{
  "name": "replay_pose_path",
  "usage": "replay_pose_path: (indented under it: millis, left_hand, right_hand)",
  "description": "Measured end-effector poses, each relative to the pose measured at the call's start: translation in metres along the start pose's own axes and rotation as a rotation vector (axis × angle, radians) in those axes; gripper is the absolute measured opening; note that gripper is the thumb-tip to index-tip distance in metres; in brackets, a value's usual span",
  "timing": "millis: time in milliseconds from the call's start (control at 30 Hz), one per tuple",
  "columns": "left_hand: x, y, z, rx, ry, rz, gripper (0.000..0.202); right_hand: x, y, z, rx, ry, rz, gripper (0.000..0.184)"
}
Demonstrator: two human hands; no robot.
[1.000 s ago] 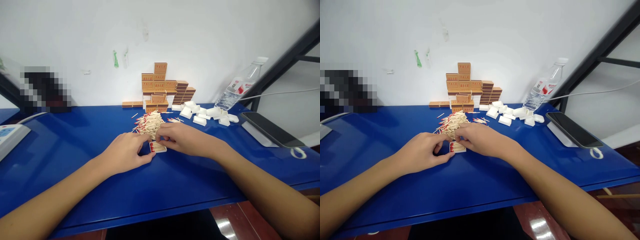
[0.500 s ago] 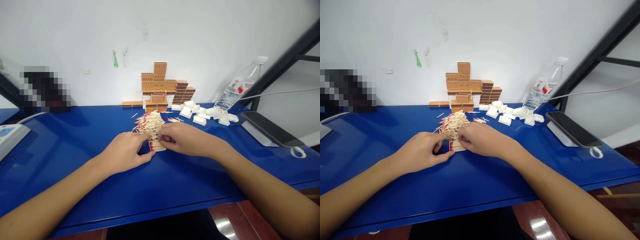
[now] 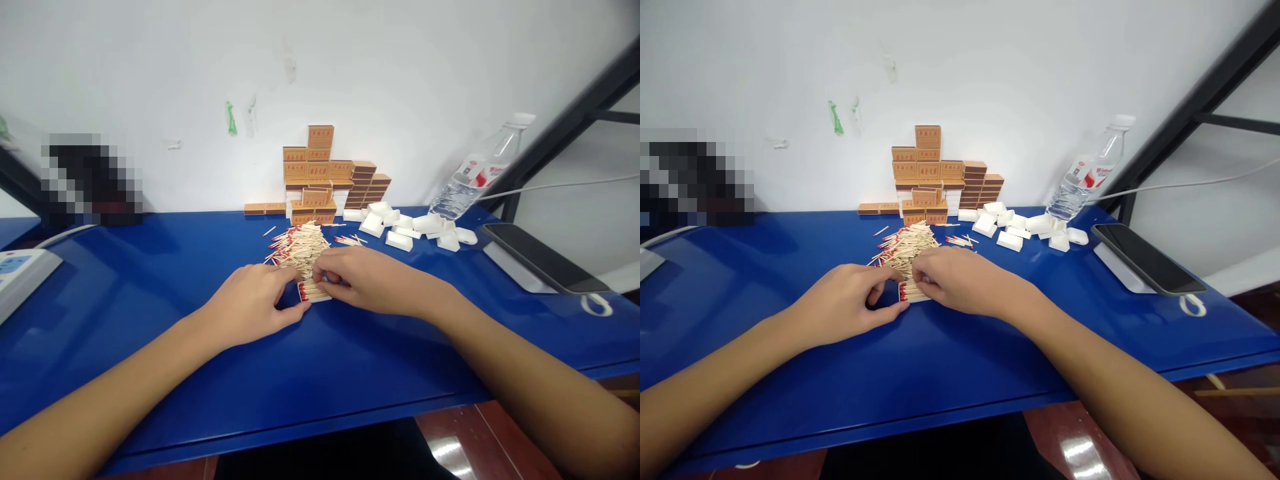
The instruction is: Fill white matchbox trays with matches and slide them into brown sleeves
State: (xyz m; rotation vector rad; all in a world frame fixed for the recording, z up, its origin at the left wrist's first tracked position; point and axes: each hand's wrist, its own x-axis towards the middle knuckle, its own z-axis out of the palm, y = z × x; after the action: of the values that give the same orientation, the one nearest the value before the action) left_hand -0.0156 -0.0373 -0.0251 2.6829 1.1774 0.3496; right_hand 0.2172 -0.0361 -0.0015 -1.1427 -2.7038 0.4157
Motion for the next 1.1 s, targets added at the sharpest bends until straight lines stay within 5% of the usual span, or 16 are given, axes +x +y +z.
replay_pose_path:
  millis: [267,433,700,900,1100]
  left_hand:
    - [-0.001,0.001,0.0,-0.008,0.014,0.003,0.03]
    - [-0.001,0.0,-0.002,-0.021,0.135,-0.026,0.029]
    - [-0.002,0.001,0.001,-0.071,0.032,0.024,0.032]
    - [-0.002,0.002,-0.001,-0.06,0.034,0.031,0.03]
    - [-0.003,0.004,0.002,-0.061,0.032,0.043,0.032]
  right_hand:
    - [-0.001,0.01,-0.009,-0.014,0.096,-0.073,0.011]
    - [-0.008,0.036,-0.035,-0.15,0.262,0.124,0.013]
    - [-0.019,0.09,-0.033,-0.135,-0.037,0.369,0.014]
    - [-0.015,0.093,-0.031,-0.04,-0.154,0.388,0.011]
    - [-0.003,0.083,-0.02,-0.037,-0.004,0.357,0.01]
